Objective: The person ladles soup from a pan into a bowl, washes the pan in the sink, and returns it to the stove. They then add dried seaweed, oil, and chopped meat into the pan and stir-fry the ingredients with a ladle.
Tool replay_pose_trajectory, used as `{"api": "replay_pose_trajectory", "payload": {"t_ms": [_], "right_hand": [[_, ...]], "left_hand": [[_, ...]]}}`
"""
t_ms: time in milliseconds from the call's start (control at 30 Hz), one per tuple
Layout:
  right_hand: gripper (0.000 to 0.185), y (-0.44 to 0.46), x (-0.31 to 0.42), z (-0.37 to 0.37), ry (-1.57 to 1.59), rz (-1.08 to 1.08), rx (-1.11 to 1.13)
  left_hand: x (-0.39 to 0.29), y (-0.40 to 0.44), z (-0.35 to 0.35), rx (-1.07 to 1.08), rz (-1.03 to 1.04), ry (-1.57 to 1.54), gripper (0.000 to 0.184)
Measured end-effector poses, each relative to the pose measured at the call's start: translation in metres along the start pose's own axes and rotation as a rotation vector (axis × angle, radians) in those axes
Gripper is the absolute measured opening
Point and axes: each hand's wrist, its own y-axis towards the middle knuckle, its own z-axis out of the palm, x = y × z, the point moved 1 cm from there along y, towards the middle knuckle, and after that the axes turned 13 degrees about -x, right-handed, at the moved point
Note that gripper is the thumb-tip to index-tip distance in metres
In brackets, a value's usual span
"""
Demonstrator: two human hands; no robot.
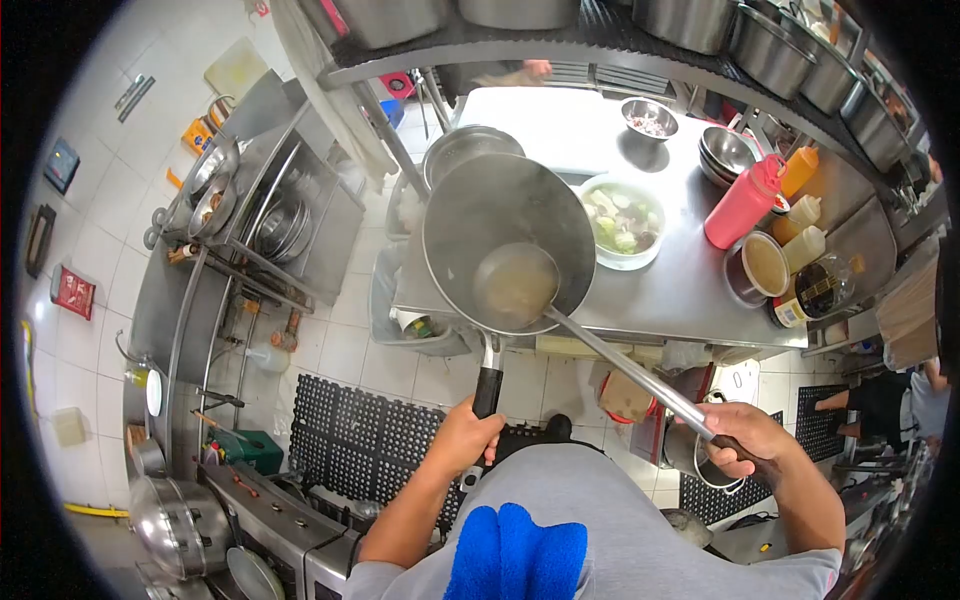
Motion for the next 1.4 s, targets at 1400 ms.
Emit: {"api": "replay_pose_trajectory", "payload": {"t_ms": [1400], "right_hand": [[0.037,0.017,0.032,-0.068,-0.275,-0.548,-0.598]], "left_hand": [[-0.018,-0.009,-0.009,-0.113,0.009,-0.036,0.010]]}}
